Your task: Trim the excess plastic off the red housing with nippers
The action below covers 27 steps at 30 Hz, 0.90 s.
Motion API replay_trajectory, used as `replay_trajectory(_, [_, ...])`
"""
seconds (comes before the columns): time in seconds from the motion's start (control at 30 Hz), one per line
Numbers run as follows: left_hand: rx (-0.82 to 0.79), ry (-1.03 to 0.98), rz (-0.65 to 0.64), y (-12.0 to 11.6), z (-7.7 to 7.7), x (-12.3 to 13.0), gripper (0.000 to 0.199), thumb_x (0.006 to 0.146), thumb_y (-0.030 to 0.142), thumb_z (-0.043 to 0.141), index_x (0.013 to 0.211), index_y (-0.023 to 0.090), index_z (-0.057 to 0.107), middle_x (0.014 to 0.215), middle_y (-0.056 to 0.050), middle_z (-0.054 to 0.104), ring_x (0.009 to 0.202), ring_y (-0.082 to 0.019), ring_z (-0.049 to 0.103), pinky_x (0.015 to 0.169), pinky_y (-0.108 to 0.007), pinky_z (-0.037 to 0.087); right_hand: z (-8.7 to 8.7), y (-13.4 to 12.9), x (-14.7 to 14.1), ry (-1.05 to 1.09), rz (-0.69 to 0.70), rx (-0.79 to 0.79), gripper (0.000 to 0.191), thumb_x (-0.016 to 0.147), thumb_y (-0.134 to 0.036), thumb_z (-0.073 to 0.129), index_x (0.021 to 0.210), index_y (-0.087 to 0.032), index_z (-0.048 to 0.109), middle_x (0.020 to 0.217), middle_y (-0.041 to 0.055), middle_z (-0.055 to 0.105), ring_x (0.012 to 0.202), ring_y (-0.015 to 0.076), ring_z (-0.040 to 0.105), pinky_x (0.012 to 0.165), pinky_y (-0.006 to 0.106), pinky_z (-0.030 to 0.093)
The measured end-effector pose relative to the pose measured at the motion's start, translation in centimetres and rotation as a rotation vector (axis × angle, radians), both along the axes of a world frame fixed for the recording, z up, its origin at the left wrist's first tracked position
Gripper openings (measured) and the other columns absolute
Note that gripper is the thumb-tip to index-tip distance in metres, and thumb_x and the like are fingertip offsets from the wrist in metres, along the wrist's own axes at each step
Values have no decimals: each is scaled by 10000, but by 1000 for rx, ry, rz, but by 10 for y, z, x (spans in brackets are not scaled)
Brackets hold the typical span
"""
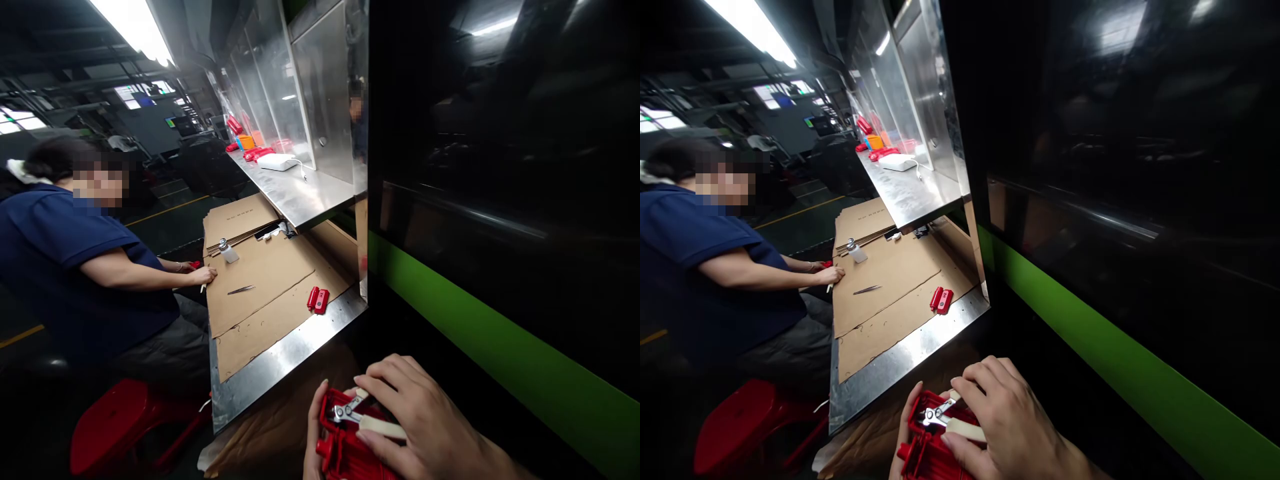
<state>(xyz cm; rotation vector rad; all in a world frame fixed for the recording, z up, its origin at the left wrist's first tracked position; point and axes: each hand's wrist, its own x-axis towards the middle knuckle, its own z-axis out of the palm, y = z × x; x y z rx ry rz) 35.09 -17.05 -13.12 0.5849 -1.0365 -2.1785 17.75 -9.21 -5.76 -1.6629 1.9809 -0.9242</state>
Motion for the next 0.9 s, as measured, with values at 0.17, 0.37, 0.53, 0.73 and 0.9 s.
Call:
replay_trajectory(0.17, [106,-26,131,3,-11,4,548,823,406,745,1340,362,566,1218,-72,684,1285,-365,541,1131,-524,398,6,0,7,-12,-12,8,423,856,-439,654,1205,-202,643,1143,59,647,1025,239,548,935,435,439])
replay_trajectory(0.37, [73,-62,136,-1,-11,7,555,809,381,767,1331,345,581,1189,-72,700,1284,-370,541,1144,-542,378,8,0,13,-15,-37,15,375,867,-439,638,1180,-232,635,1124,41,642,1014,237,536,928,439,423])
replay_trajectory(0.53, [108,-38,126,1,-5,8,530,822,388,748,1326,359,584,1231,-76,689,1331,-367,493,1148,-530,374,10,-1,14,-29,-54,29,366,879,-454,623,1177,-242,633,1120,34,641,1018,230,535,934,434,416])
replay_trajectory(0.73, [61,6,103,3,6,5,604,778,443,785,1339,375,571,1239,-57,688,1281,-345,547,1143,-482,396,13,-1,15,-59,-58,47,345,888,-458,612,1170,-260,637,1130,28,635,1031,238,530,935,450,410])
replay_trajectory(0.9, [-75,43,60,4,19,3,796,688,509,835,1399,363,509,1272,-55,663,1258,-352,564,1146,-465,402,13,0,16,-63,-64,58,370,887,-455,610,1191,-247,638,1147,47,634,1041,254,534,966,477,401])
